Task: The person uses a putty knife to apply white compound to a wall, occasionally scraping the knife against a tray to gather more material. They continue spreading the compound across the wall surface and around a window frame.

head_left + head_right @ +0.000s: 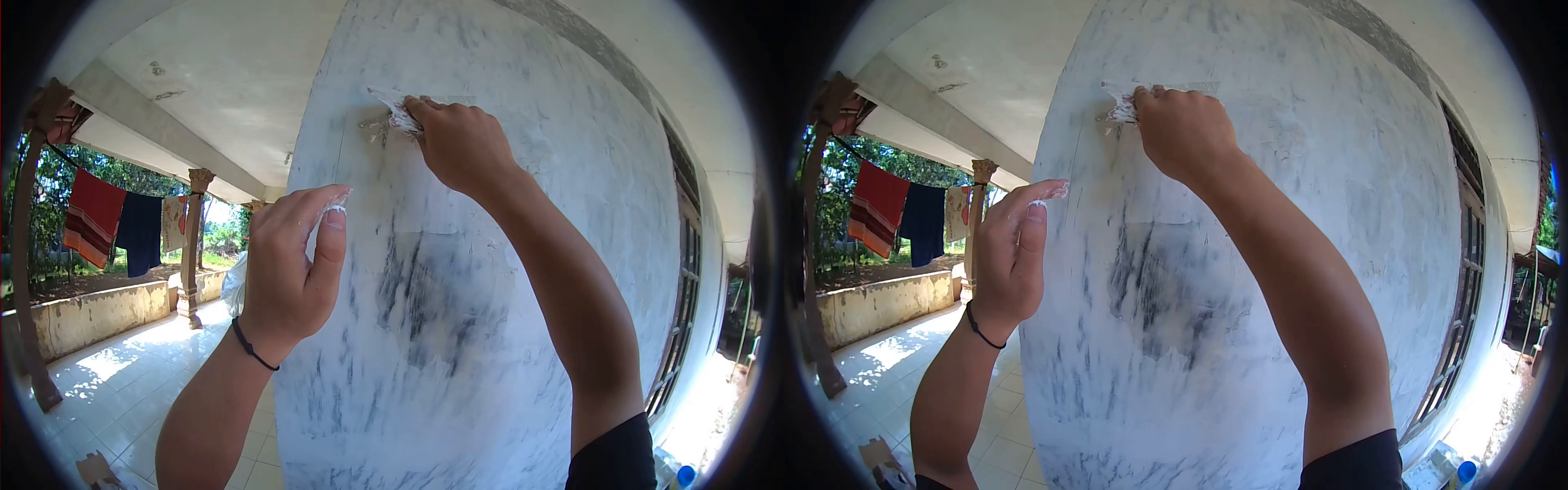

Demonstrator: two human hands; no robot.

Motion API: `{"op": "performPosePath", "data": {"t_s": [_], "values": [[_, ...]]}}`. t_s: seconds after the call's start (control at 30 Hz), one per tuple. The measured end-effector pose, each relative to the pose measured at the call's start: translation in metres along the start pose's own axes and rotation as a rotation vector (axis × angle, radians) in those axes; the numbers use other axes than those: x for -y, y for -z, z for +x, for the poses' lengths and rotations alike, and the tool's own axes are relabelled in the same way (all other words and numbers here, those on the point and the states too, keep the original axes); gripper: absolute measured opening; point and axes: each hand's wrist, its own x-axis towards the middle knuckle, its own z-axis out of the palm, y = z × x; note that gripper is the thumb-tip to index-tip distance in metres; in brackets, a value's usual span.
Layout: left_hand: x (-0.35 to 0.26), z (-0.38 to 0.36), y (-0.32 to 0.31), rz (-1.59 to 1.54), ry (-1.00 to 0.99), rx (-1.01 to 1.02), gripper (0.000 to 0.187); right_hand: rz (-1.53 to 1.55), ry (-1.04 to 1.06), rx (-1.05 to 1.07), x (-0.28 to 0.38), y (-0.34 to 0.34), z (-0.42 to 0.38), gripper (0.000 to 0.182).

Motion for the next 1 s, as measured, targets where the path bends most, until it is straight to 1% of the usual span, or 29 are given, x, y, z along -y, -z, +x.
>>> {"op": "performPosePath", "data": {"t_s": [0.03, 0.1, 0.13, 0.17, 0.23, 0.3, 0.37, 0.43, 0.47, 0.53, 0.6, 0.67, 0.73, 0.77, 0.8, 0.83, 0.87, 0.9, 0.97, 1.0], "values": [[0.003, -0.002, 0.0, -0.001, 0.003, -0.004, 0.031, -0.003, 0.004, 0.002, 0.005, -0.006, -0.004, 0.031], [0.01, -0.007, -0.002, -0.014, 0.037, -0.031, 0.031, -0.027, 0.189, -0.229, 0.018, -0.026, -0.01, 0.036], [0.012, -0.009, -0.003, -0.017, 0.041, -0.033, 0.031, -0.065, 0.193, -0.174, 0.021, -0.033, -0.01, 0.035], [0.014, -0.01, -0.003, -0.055, 0.04, -0.047, 0.031, -0.068, 0.198, -0.174, 0.022, -0.039, -0.01, 0.035], [0.017, -0.015, -0.001, -0.094, 0.05, -0.074, 0.032, -0.255, 0.235, -0.201, 0.026, -0.047, -0.012, 0.04], [0.016, -0.019, 0.004, -0.047, 0.037, 0.008, 0.047, -0.265, 0.223, -0.216, 0.027, -0.051, -0.013, 0.041], [0.016, -0.021, 0.005, -0.039, 0.019, 0.002, 0.048, -0.274, 0.21, -0.238, 0.033, -0.048, -0.009, 0.042], [0.015, -0.022, 0.006, -0.029, -0.003, -0.003, 0.049, -0.278, 0.193, 0.013, 0.046, -0.036, -0.002, 0.025], [0.015, -0.023, 0.007, -0.03, -0.016, -0.003, 0.05, -0.277, 0.191, 0.01, 0.045, -0.036, 0.0, 0.025], [0.017, -0.024, 0.011, -0.029, -0.027, -0.009, 0.05, -0.234, 0.22, -0.032, 0.04, -0.034, 0.004, 0.019], [0.019, -0.026, 0.011, -0.11, -0.053, -0.116, 0.037, -0.245, 0.225, -0.04, 0.045, -0.038, -0.003, 0.018], [0.02, -0.027, 0.014, -0.109, -0.06, -0.098, 0.038, -0.242, 0.234, -0.083, 0.046, -0.03, 0.005, 0.017], [0.019, -0.03, 0.02, -0.114, -0.05, -0.056, 0.039, -0.144, 0.135, 0.293, 0.044, -0.004, 0.013, 0.018], [0.019, -0.029, 0.023, -0.103, -0.062, -0.045, 0.039, -0.151, 0.132, 0.295, 0.042, -0.014, 0.01, 0.018], [0.018, -0.026, 0.025, -0.09, -0.08, -0.04, 0.04, -0.174, 0.193, 0.089, 0.039, -0.037, 0.005, 0.019], [0.015, -0.023, 0.026, -0.088, -0.091, -0.043, 0.04, -0.188, 0.252, -0.124, 0.042, -0.039, 0.003, 0.02], [0.013, -0.022, 0.029, -0.106, -0.062, -0.04, 0.04, -0.124, 0.229, 0.041, 0.037, -0.034, 0.007, 0.021], [0.009, -0.02, 0.031, -0.126, -0.029, -0.034, 0.04, -0.12, 0.226, 0.029, 0.038, -0.029, 0.006, 0.021], [0.002, -0.016, 0.039, -0.093, -0.059, -0.031, 0.039, -0.296, 0.305, 0.087, 0.04, -0.024, -0.007, 0.02], [-0.002, -0.014, 0.044, -0.022, -0.066, 0.029, 0.043, -0.31, 0.34, -0.046, 0.039, -0.026, -0.019, 0.02]]}}
